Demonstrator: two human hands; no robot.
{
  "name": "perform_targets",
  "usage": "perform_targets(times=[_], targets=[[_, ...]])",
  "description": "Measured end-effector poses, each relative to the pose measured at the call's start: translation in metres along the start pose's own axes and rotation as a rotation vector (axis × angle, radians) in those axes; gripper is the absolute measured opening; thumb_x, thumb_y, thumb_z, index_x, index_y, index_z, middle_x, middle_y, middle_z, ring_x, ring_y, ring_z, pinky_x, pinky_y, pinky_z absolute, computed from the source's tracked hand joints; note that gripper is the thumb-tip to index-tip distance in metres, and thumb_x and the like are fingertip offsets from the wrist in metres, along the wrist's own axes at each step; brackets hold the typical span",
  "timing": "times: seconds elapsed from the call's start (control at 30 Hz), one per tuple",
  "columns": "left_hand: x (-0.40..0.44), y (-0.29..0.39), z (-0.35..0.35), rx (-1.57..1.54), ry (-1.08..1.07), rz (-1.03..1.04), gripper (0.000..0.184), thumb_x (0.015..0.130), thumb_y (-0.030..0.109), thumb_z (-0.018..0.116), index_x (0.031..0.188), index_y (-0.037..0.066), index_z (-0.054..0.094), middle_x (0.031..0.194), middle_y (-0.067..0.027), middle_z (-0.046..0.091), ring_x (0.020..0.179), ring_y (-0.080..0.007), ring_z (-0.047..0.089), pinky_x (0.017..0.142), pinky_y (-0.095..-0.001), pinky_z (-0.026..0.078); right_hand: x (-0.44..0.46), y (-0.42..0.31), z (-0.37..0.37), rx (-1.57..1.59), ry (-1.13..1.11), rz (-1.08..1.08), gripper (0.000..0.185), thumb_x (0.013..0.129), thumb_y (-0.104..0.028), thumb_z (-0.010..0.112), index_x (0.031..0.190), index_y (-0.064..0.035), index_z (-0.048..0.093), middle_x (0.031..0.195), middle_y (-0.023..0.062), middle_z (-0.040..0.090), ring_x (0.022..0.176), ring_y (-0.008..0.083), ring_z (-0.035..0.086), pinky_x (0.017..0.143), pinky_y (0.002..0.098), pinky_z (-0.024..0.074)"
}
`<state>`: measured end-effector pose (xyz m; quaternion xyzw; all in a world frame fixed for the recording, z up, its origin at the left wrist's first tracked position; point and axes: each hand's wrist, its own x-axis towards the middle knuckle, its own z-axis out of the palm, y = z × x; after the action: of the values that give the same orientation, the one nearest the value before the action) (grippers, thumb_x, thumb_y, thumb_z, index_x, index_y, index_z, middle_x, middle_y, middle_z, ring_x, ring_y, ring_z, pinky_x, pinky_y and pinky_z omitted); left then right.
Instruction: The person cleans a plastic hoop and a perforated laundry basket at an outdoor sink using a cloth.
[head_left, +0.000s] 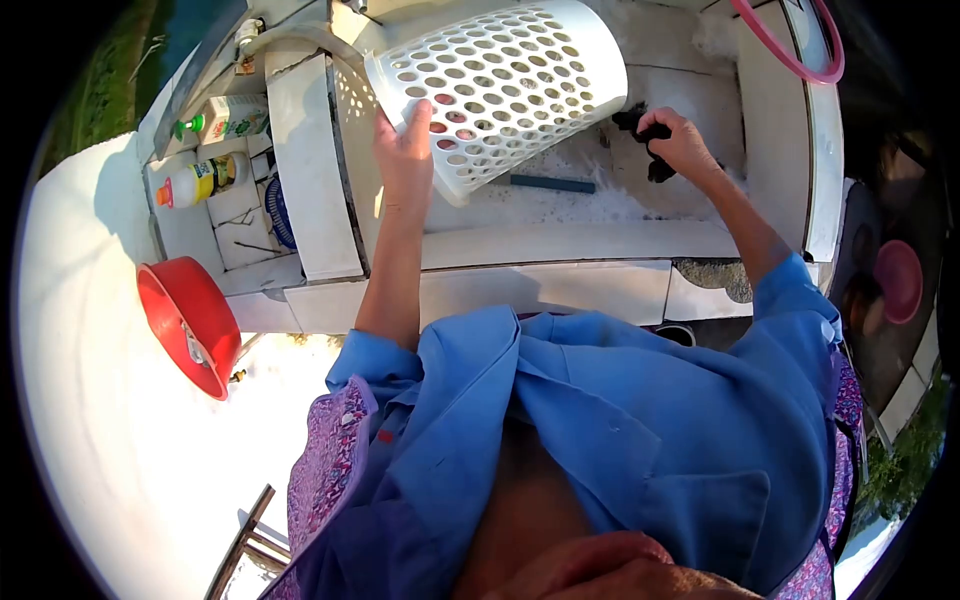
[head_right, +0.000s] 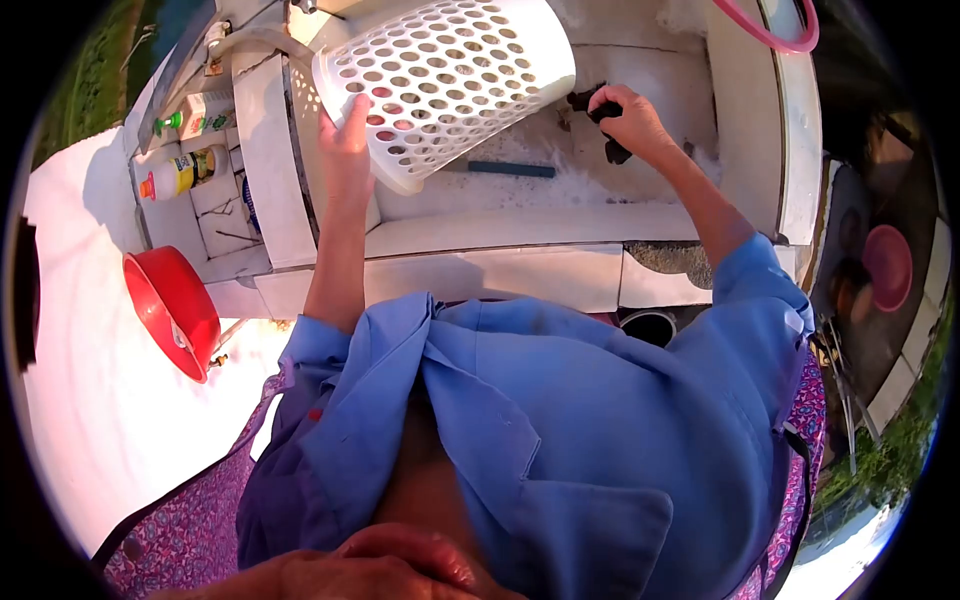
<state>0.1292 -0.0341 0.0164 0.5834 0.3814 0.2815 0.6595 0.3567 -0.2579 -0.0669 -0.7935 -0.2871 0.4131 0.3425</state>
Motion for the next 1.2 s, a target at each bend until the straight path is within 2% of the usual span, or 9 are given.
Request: perform_targets(times=[0.27, 0.33, 0.4, 0.6, 0.73, 0.8, 0.93, 1.13, 1.2], targets=[[-0.004, -0.006, 0.003, 0.075, 0.005, -0.017, 0.026, 0.083, 0.005, 0.046, 0.108, 0.003, 0.042, 0.092, -0.0069, 0.056, 0.077, -0.0138, 0.057, 0.062, -0.0261, 0.049, -0.046, -0.153, 0.086, -0.041, 0.328, -0.927, 0.026, 0.071, -0.017, 0.063, 0.096, -0.0163, 0.062, 0.106, 0.0089, 0.053, 0.097, 0.0298, 0.048, 0.083, 0.0378, 0.0404], [0.002, -0.036, -0.016, -0.184, -0.088, -0.028, 0.029, 0.082, 0.003, 0.046, 0.11, 0.0, 0.042, 0.101, -0.0076, 0.053, 0.091, -0.0153, 0.053, 0.078, -0.0269, 0.045, -0.019, -0.166, 0.133, -0.2, 0.428, -0.943, 0.029, 0.077, -0.023, 0.058, 0.107, -0.019, 0.057, 0.103, 0.006, 0.054, 0.096, 0.0289, 0.047, 0.081, 0.0379, 0.0382], [-0.004, -0.032, -0.016, -0.116, -0.119, 0.079, 0.028, 0.081, 0.002, 0.044, 0.109, -0.002, 0.042, 0.102, -0.009, 0.052, 0.092, -0.0162, 0.053, 0.079, -0.027, 0.045, 0.014, -0.169, 0.154, -0.257, 0.604, -0.992, 0.032, 0.071, -0.02, 0.06, 0.103, -0.0189, 0.058, 0.087, 0.0011, 0.053, 0.085, 0.0231, 0.048, 0.072, 0.0351, 0.0359], [-0.008, -0.009, 0.007, 0.03, -0.058, -0.019, 0.025, 0.084, 0.011, 0.049, 0.107, 0.005, 0.041, 0.094, -0.0068, 0.053, 0.075, -0.0132, 0.054, 0.051, -0.0283, 0.047, 0.049, -0.158, 0.127, -0.335, 0.762, -0.932, 0.02, 0.069, -0.02, 0.06, 0.088, -0.0146, 0.062, 0.075, 0.0017, 0.052, 0.071, 0.0192, 0.052, 0.066, 0.0333, 0.0362], [-0.002, -0.017, 0.001, -0.018, 0.012, -0.066, 0.026, 0.084, 0.01, 0.05, 0.108, 0.005, 0.041, 0.093, -0.0065, 0.052, 0.072, -0.0129, 0.053, 0.053, -0.0272, 0.047, 0.07, -0.14, 0.099, -0.415, 0.907, -0.708, 0.018, 0.07, -0.022, 0.056, 0.086, -0.0136, 0.061, 0.079, 0.0052, 0.055, 0.075, 0.0238, 0.054, 0.068, 0.0371, 0.0385], [0.0, -0.021, 0.001, -0.065, -0.025, 0.051, 0.026, 0.084, 0.009, 0.049, 0.108, 0.004, 0.041, 0.091, -0.0063, 0.051, 0.072, -0.0131, 0.053, 0.055, -0.0261, 0.047, 0.049, -0.151, 0.048, -0.399, 0.793, -0.427, 0.019, 0.073, -0.017, 0.048, 0.081, -0.0043, 0.059, 0.086, 0.0157, 0.057, 0.083, 0.0313, 0.052, 0.076, 0.0427, 0.0395], [0.0, -0.015, 0.009, -0.021, 0.077, -0.056, 0.028, 0.083, 0.005, 0.047, 0.11, 0.002, 0.04, 0.092, -0.0073, 0.052, 0.082, -0.0129, 0.053, 0.068, -0.0266, 0.046, 0.107, -0.052, 0.001, -0.678, 0.928, -0.459, 0.02, 0.073, -0.023, 0.051, 0.087, -0.0131, 0.06, 0.083, 0.0067, 0.057, 0.081, 0.0272, 0.054, 0.071, 0.04, 0.0405], [0.006, -0.007, 0.005, 0.001, 0.086, -0.062, 0.028, 0.082, 0.008, 0.049, 0.108, 0.003, 0.041, 0.092, -0.0083, 0.052, 0.08, -0.0148, 0.054, 0.067, -0.0275, 0.047, 0.092, 0.1, -0.05, -0.678, 0.411, 0.117, 0.03, 0.079, -0.027, 0.048, 0.105, -0.0143, 0.055, 0.11, 0.0117, 0.052, 0.101, 0.0292, 0.048, 0.086, 0.0399, 0.0391], [0.0, 0.004, 0.014, 0.051, 0.113, -0.145, 0.026, 0.082, 0.01, 0.05, 0.106, 0.003, 0.042, 0.09, -0.0077, 0.051, 0.078, -0.0143, 0.053, 0.066, -0.0272, 0.046, 0.079, 0.123, -0.064, -0.72, 0.556, 0.211, 0.04, 0.079, -0.029, 0.05, 0.117, -0.0164, 0.048, 0.12, 0.0121, 0.044, 0.107, 0.0304, 0.044, 0.088, 0.0404, 0.0383]])
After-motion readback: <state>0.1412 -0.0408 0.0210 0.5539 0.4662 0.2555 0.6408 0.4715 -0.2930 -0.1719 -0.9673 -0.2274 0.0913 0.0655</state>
